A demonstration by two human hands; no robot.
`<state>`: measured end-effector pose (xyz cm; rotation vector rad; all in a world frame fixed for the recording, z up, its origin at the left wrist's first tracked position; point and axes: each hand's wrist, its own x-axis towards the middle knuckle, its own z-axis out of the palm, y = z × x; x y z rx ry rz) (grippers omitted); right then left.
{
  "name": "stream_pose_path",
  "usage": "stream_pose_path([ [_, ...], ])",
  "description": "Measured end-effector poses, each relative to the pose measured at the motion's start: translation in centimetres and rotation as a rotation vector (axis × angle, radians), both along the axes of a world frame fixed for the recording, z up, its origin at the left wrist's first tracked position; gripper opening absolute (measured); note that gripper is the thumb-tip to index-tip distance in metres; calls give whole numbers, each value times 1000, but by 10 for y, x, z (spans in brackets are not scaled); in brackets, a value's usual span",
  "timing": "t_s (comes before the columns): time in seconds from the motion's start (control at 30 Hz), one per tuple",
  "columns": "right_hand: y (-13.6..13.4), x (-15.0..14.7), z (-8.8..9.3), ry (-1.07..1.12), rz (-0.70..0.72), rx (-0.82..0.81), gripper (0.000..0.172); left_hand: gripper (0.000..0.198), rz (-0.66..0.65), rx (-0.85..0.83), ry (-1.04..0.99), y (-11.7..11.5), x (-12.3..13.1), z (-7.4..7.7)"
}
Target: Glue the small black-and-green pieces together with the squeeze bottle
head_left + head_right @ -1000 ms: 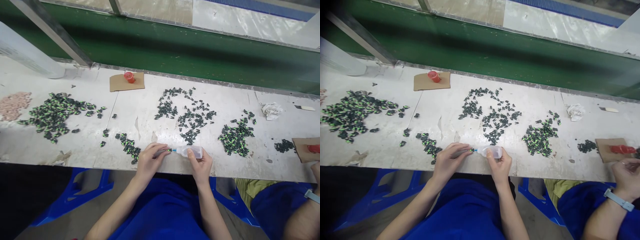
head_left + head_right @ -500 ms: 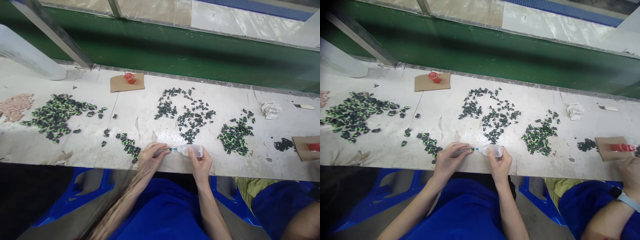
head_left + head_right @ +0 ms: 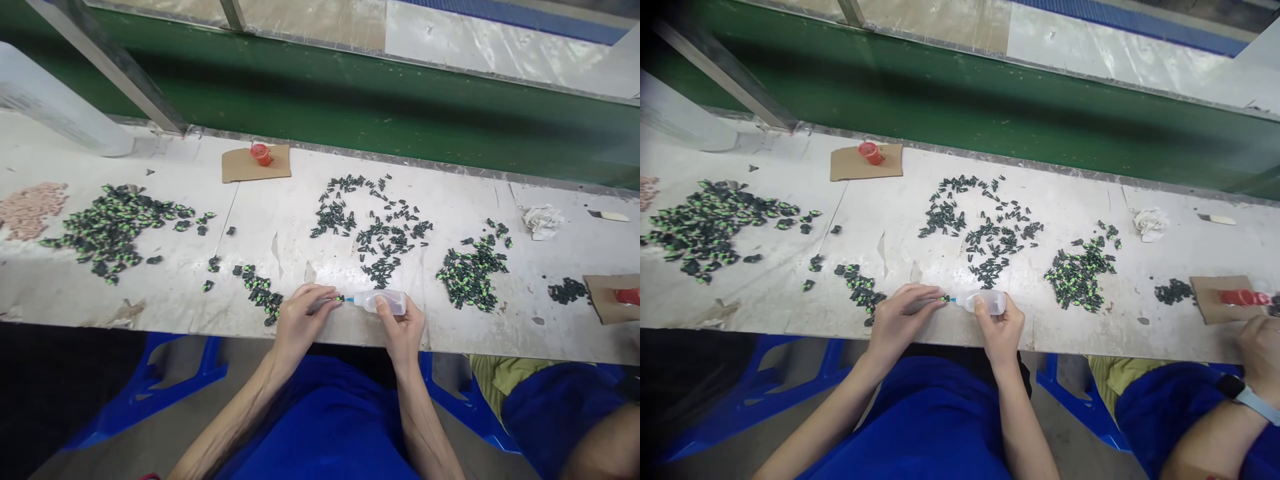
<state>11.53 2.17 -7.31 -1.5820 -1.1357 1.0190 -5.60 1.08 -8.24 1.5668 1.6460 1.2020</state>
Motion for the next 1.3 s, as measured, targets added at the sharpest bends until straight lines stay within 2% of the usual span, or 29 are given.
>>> stream_pose_path([
  [0.5,0,-2,0,-22,-34,24,28,8,-4,5,26,0,-1,-2],
  [0.73,-2,5,-6,207,-161,161,24,15,-74,120,165,5,-5,-6],
  [0.87,-2,-10,-1,169,-5,231,29,11,-93,170,222,6,-9,-7],
  [0.97,4,-31,1,110,173,285,33,15,-79,106,168,-1,-22,-2],
  [1.1,14,-52,-7,-83,319,282,38,18,154,-35,118,-14,-45,12],
  [1.2,12,-47,-11,-215,345,324,48,18,246,-38,88,-20,-53,21],
  [1.27,5,-33,-8,-296,333,356,56,15,230,-3,67,-23,-51,27],
  [1.3,2,-23,-5,-340,310,367,54,13,208,19,58,-24,-49,29],
])
